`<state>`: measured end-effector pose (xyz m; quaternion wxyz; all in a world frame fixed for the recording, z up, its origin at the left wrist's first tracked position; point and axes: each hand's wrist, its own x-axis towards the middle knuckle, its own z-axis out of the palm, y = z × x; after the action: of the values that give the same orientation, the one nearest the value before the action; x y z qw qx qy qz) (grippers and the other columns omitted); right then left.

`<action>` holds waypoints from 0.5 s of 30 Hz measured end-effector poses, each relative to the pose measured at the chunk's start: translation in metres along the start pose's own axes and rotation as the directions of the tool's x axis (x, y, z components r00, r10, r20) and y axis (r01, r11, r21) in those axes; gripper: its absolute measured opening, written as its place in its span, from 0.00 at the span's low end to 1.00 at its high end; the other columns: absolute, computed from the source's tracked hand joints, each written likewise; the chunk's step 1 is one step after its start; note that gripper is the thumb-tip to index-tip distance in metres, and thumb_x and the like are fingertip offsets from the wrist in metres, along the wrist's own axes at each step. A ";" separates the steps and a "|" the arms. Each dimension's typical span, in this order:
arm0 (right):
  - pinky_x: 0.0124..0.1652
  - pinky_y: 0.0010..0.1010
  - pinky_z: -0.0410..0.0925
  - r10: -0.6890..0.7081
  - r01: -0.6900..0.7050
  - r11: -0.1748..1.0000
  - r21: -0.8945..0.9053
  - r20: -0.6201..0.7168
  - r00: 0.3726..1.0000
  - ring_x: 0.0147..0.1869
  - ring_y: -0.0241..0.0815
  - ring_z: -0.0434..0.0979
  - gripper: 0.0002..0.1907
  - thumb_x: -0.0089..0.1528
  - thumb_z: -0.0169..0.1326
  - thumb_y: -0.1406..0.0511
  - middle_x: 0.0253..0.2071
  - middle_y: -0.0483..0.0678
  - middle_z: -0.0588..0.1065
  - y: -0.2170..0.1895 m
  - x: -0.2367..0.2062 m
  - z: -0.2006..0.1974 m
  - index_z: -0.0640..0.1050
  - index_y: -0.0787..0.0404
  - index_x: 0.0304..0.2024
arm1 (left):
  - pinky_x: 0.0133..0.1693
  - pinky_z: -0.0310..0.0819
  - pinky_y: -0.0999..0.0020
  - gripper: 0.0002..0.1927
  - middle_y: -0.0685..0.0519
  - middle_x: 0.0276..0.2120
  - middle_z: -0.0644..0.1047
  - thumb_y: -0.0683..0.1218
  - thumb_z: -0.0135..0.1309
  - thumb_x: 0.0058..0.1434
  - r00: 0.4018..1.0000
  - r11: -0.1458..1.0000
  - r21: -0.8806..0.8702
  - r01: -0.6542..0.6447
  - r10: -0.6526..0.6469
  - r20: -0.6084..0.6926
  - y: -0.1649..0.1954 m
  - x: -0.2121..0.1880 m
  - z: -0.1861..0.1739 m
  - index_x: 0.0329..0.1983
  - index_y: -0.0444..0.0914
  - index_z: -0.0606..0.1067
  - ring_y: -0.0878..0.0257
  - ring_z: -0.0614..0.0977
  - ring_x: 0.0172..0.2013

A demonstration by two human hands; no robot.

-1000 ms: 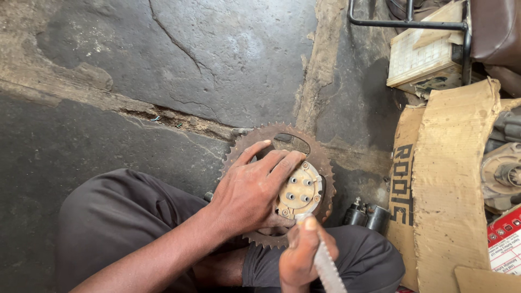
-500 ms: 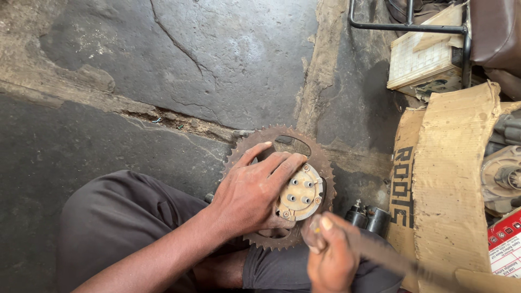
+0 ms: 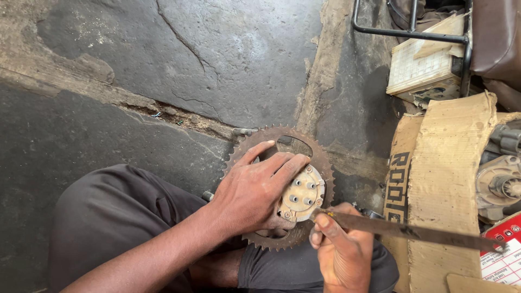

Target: The person sits on the floor holding a rusty motorcycle chain sprocket with a hub plate on their lap and files its edge with a flat file, repositioning the file repeatedly along the sprocket rim throughout the clip.

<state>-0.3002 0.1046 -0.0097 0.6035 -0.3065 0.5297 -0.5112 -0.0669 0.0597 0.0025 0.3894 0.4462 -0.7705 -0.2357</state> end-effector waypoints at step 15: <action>0.30 0.29 0.67 -0.258 0.259 0.966 0.011 -0.082 0.963 0.36 0.43 0.76 0.13 0.61 0.55 0.81 0.41 0.59 0.74 -0.004 -0.008 -0.009 0.68 0.65 0.44 | 0.65 0.61 0.48 0.58 0.48 0.52 0.77 0.58 0.76 0.28 1.000 1.000 0.002 -0.002 0.002 0.004 0.002 0.001 -0.002 0.64 0.37 0.66 0.51 0.80 0.54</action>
<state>-0.3096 0.1125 -0.0055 0.5133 -0.3458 0.5032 -0.6031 -0.0670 0.0594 0.0053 0.3877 0.4454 -0.7719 -0.2355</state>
